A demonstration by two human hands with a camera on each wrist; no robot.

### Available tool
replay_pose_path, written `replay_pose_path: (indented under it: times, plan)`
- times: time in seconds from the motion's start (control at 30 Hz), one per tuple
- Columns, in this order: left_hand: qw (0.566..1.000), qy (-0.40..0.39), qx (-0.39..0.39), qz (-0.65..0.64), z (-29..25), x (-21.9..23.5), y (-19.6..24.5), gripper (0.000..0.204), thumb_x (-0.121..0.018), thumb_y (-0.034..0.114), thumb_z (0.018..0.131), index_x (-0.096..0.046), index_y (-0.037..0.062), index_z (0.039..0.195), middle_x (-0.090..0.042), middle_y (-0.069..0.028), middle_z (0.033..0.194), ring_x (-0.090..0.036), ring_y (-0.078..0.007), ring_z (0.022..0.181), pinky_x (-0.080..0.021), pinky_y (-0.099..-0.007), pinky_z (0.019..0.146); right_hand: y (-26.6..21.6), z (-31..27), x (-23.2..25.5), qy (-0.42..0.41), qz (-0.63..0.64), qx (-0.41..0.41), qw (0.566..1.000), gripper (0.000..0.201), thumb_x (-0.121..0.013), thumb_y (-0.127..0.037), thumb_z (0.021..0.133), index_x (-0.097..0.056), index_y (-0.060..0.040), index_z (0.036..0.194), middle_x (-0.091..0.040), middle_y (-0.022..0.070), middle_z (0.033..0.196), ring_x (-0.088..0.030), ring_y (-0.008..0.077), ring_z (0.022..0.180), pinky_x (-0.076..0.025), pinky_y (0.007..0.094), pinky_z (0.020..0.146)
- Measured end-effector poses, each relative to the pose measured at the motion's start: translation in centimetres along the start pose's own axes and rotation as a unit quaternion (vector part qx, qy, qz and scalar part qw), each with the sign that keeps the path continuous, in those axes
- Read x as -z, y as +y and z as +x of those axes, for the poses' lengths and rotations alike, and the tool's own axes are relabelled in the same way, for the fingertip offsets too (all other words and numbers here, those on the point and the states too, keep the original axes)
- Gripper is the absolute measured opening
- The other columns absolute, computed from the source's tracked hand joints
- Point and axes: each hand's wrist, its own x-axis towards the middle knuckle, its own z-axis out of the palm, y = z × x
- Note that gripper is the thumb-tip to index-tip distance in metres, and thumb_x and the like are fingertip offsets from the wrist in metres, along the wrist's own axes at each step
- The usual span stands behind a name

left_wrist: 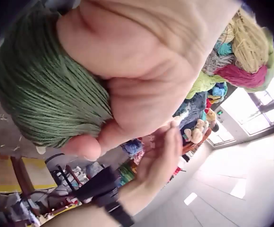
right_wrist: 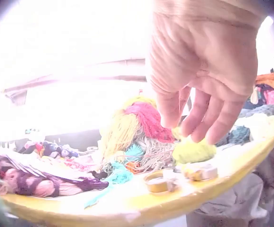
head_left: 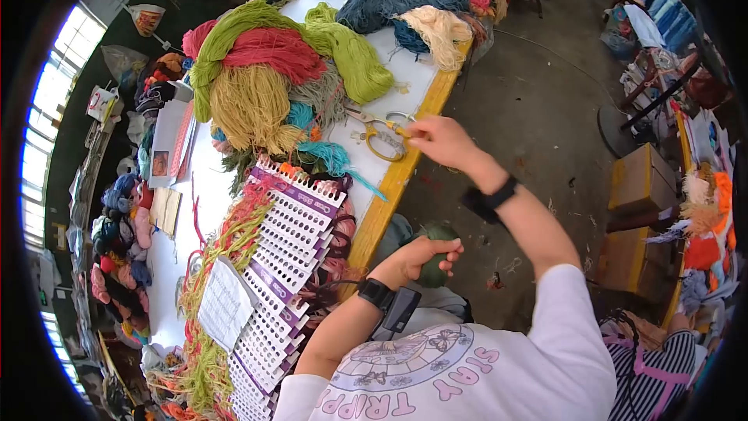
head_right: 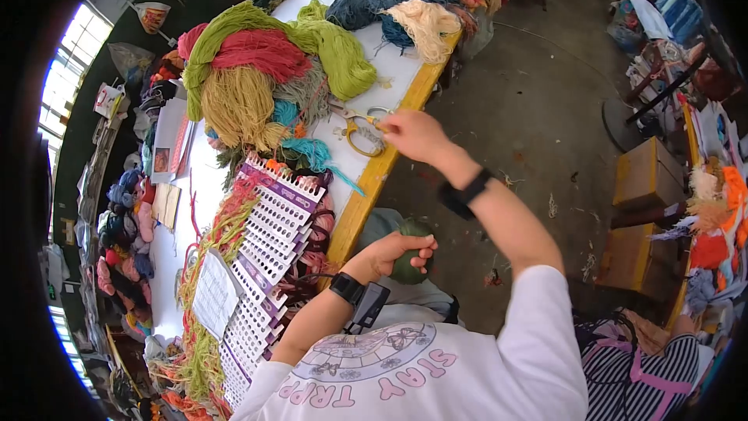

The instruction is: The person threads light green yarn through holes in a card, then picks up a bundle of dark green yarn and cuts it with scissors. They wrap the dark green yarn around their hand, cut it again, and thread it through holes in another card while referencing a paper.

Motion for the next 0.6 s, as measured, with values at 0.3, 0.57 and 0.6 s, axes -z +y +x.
replay_pose_path:
  times: [0.3, 0.57, 0.6]
  plan:
    - [0.989, 0.049, -0.027, 0.139, -2.0, -1.6, 2.6, 0.024, -0.059, 0.021, 0.083, -0.055, -0.0011, 0.092, -0.051, -0.0005, 0.063, -0.047, -0.0081, 0.047, -0.046, -0.0277, 0.053, -0.8, 5.1, -4.7, -0.119, -0.179, -0.114, 0.970, 0.046, -0.058, -0.015, 0.066, -0.046, -0.0034, 0.110, -0.058, 0.0190, 0.091, -0.057, 0.0332, 0.085, -0.047, 0.0398, 0.071]
    - [0.972, 0.071, -0.015, 0.223, -2.2, -1.6, 5.1, 0.022, -0.060, 0.020, 0.081, -0.058, 0.0007, 0.091, -0.050, 0.0009, 0.062, -0.045, -0.0075, 0.046, -0.045, -0.0267, 0.051, 2.2, -12.1, 3.4, -0.080, 0.519, -0.285, 0.802, 0.065, -0.064, -0.020, 0.077, -0.031, -0.0048, 0.130, -0.055, 0.0056, 0.079, -0.050, 0.0068, 0.052, -0.039, 0.0190, 0.040]
    - [0.971, 0.073, -0.001, 0.226, -2.1, -1.7, 5.7, 0.023, -0.059, 0.021, 0.081, -0.058, 0.0006, 0.092, -0.050, 0.0012, 0.062, -0.044, -0.0072, 0.046, -0.044, -0.0264, 0.051, 1.7, -14.6, 4.1, -0.066, 0.587, -0.282, 0.756, 0.066, -0.064, -0.020, 0.077, -0.029, -0.0051, 0.132, -0.055, 0.0053, 0.078, -0.048, 0.0065, 0.049, -0.039, 0.0194, 0.040]
